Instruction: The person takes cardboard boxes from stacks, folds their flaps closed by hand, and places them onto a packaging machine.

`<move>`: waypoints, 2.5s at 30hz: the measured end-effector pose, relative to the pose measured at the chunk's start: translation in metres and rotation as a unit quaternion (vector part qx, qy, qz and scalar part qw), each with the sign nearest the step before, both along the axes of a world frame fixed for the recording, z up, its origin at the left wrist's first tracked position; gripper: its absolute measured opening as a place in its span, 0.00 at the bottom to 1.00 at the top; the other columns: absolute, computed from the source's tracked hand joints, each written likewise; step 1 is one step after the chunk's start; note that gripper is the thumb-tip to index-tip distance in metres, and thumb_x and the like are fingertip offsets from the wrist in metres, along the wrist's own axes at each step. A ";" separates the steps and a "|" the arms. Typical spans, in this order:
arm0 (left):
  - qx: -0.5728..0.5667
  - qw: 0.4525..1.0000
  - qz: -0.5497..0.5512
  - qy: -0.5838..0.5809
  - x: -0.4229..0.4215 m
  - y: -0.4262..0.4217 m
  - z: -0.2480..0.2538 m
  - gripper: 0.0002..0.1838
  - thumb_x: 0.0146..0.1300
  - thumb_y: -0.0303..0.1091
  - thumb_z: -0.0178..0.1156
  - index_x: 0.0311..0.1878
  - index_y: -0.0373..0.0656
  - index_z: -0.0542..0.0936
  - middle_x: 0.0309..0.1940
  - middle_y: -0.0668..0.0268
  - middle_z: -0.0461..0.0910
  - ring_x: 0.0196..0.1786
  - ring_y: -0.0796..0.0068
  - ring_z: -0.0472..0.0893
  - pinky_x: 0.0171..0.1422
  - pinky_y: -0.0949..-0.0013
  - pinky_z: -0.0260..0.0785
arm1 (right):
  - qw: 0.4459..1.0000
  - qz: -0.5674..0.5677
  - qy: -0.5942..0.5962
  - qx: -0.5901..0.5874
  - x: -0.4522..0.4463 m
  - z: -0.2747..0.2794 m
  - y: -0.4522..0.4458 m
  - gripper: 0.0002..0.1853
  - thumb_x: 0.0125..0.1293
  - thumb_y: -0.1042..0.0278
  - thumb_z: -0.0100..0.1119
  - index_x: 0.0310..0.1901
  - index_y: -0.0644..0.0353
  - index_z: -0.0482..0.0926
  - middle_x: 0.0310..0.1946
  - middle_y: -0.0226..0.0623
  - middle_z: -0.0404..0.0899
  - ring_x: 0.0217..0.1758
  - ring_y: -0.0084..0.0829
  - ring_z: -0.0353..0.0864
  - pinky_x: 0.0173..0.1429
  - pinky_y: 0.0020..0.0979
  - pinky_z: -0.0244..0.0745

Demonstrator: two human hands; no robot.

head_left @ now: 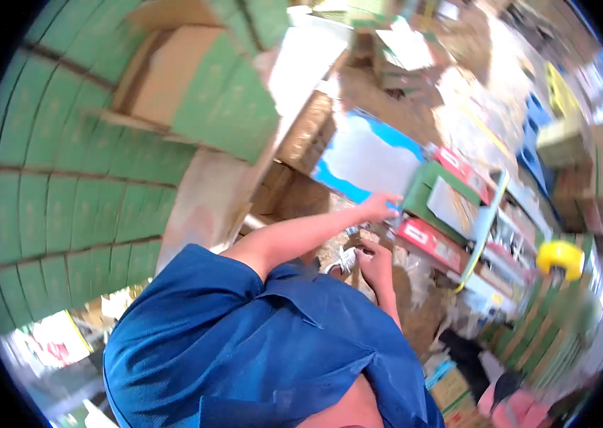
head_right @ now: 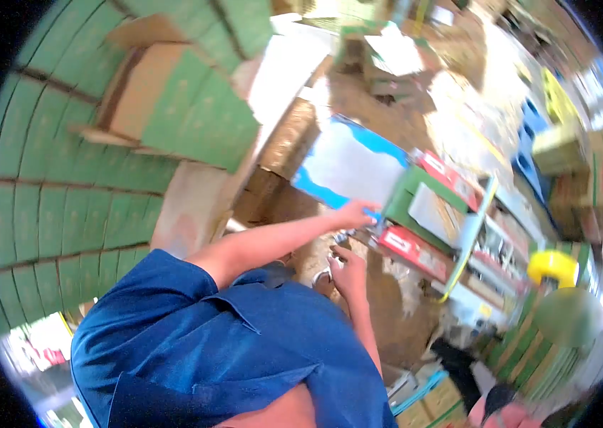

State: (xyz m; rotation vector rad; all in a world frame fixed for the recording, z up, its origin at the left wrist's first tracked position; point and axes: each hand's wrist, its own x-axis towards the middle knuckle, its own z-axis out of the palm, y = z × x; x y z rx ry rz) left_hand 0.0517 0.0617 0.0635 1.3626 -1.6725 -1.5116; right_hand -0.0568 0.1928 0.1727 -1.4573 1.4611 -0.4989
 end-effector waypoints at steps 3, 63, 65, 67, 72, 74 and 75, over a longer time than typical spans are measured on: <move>0.197 0.952 0.089 0.218 0.063 0.048 0.032 0.27 0.67 0.39 0.64 0.68 0.44 0.77 0.53 0.62 0.84 0.53 0.72 0.82 0.56 0.66 0.76 | 0.994 0.058 -0.067 -0.060 0.024 0.028 -0.034 0.14 0.60 0.79 0.67 0.49 0.63 0.87 0.43 0.46 0.88 0.45 0.36 0.89 0.54 0.33 0.80; -0.186 0.918 0.206 -0.284 0.126 -0.082 0.020 0.36 0.56 0.50 0.75 0.63 0.40 0.77 0.59 0.52 0.76 0.58 0.51 0.79 0.61 0.55 0.73 | 0.913 -0.085 0.168 -0.362 -0.051 0.002 -0.236 0.16 0.68 0.65 0.58 0.55 0.59 0.82 0.49 0.51 0.85 0.53 0.50 0.84 0.60 0.45 0.77; -0.163 0.923 0.232 -0.259 0.120 -0.085 -0.011 0.38 0.55 0.50 0.75 0.66 0.44 0.76 0.58 0.52 0.77 0.59 0.50 0.79 0.61 0.54 0.73 | 0.860 -0.050 0.176 -0.476 -0.027 0.006 -0.294 0.22 0.66 0.57 0.64 0.56 0.63 0.81 0.53 0.50 0.84 0.57 0.48 0.83 0.63 0.45 0.76; -0.100 0.930 0.245 -0.256 0.120 -0.090 -0.018 0.43 0.52 0.49 0.77 0.71 0.48 0.72 0.56 0.52 0.79 0.58 0.49 0.79 0.61 0.51 0.73 | 0.953 0.020 0.196 -0.229 0.002 -0.011 -0.328 0.28 0.63 0.50 0.66 0.57 0.64 0.81 0.54 0.52 0.83 0.58 0.49 0.82 0.64 0.43 0.76; -0.077 0.926 0.226 -0.291 0.122 -0.089 0.004 0.50 0.52 0.48 0.77 0.77 0.56 0.63 0.57 0.52 0.80 0.58 0.49 0.80 0.59 0.51 0.74 | 0.870 0.205 0.370 -0.253 0.063 -0.077 -0.244 0.50 0.53 0.32 0.68 0.68 0.65 0.72 0.72 0.56 0.65 0.77 0.52 0.63 0.78 0.46 0.61; -0.082 0.937 0.200 -0.275 0.127 -0.086 -0.003 0.51 0.52 0.48 0.77 0.78 0.59 0.61 0.56 0.52 0.80 0.57 0.48 0.80 0.59 0.51 0.74 | 0.889 0.196 0.310 -0.276 0.046 -0.075 -0.194 0.53 0.51 0.52 0.76 0.75 0.65 0.60 0.79 0.51 0.53 0.84 0.51 0.47 0.85 0.46 0.44; -0.114 0.935 0.173 -0.287 0.128 -0.085 -0.007 0.50 0.54 0.47 0.76 0.79 0.64 0.60 0.53 0.51 0.80 0.56 0.49 0.81 0.58 0.51 0.75 | 0.894 0.185 0.293 -0.283 0.038 -0.081 -0.193 0.52 0.50 0.55 0.77 0.75 0.64 0.61 0.79 0.50 0.53 0.83 0.50 0.48 0.85 0.46 0.45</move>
